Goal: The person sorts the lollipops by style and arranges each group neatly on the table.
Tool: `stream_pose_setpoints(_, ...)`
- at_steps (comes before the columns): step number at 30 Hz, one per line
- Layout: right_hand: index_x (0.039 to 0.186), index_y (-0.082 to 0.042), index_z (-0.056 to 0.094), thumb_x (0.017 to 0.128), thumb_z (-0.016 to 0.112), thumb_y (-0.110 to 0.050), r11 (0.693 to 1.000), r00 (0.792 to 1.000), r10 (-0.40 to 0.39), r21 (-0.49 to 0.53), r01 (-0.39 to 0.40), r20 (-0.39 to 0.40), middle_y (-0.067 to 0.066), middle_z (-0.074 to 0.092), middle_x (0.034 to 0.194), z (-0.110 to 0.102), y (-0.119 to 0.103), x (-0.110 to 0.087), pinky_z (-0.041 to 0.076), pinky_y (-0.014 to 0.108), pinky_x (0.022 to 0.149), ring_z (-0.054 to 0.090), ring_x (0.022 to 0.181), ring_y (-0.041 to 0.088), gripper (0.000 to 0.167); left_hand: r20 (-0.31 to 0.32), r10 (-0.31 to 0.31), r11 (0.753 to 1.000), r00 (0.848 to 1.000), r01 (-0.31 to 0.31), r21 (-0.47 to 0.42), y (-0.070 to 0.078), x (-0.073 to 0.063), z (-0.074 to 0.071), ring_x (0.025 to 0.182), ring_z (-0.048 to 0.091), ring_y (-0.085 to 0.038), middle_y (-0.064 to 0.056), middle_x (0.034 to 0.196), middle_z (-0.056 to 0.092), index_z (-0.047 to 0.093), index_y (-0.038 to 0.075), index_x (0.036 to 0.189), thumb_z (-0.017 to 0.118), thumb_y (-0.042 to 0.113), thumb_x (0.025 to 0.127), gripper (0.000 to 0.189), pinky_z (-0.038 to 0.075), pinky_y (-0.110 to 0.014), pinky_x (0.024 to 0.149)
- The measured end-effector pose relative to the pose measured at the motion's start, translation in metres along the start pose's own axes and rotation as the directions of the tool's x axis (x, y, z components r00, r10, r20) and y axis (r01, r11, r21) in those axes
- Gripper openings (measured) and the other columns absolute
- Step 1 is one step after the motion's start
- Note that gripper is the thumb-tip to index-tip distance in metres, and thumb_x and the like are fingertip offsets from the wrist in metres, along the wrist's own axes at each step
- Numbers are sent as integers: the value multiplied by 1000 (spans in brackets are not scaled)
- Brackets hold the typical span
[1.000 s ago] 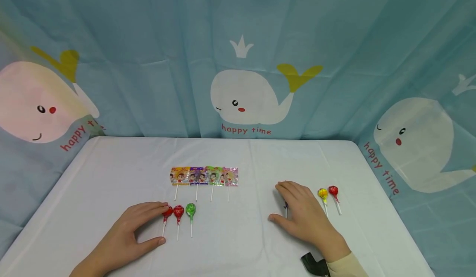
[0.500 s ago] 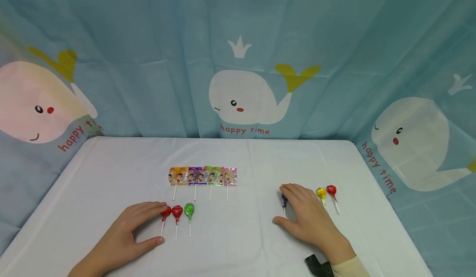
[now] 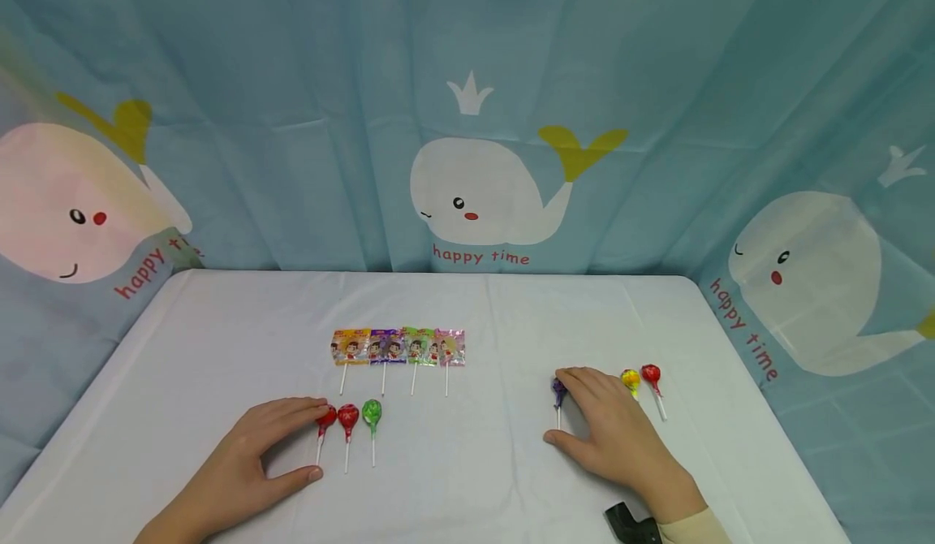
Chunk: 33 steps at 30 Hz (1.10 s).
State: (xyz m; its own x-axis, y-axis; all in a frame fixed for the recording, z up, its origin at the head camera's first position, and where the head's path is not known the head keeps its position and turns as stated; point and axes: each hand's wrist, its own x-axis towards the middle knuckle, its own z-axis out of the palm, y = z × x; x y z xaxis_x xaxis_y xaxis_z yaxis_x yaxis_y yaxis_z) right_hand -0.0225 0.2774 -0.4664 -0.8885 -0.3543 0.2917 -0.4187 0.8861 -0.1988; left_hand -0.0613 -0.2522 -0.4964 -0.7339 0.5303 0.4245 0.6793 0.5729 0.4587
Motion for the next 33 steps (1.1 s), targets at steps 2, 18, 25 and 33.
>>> stream_pose_setpoints(2,148,-3,64,83,92,-51,1000,1000,-2,3,2,1,6,66,145,0,1,0,48,56,114,59,138,30,85,7,-7,1000,1000,7,0,0,0,0,139,53,-11,6,148,68,69,26,149,105,32,71,86,24,-14,119)
stream_pose_setpoints(18,147,-5,66,84,93,-49,999,999,33,35,-33,2,3,68,142,4,5,-1,48,56,113,59,136,28,82,3,-9,1000,1000,9,1,-1,-1,1,138,53,-11,6,146,68,69,26,149,105,33,71,86,23,-12,118)
stream_pose_setpoints(25,146,-6,67,84,92,-51,999,1000,25,32,-25,-5,3,69,141,4,5,-2,48,55,113,61,135,27,81,2,-17,1000,1000,17,1,1,-2,0,136,53,-10,7,145,68,69,27,148,104,37,72,84,23,-12,117)
stream_pose_setpoints(33,143,-6,69,83,93,-51,999,999,-12,33,14,-45,1,70,139,6,3,2,51,55,109,62,132,26,78,-1,-11,1000,1000,11,9,2,0,0,137,54,-13,6,146,68,69,26,149,104,37,72,85,23,-12,118)
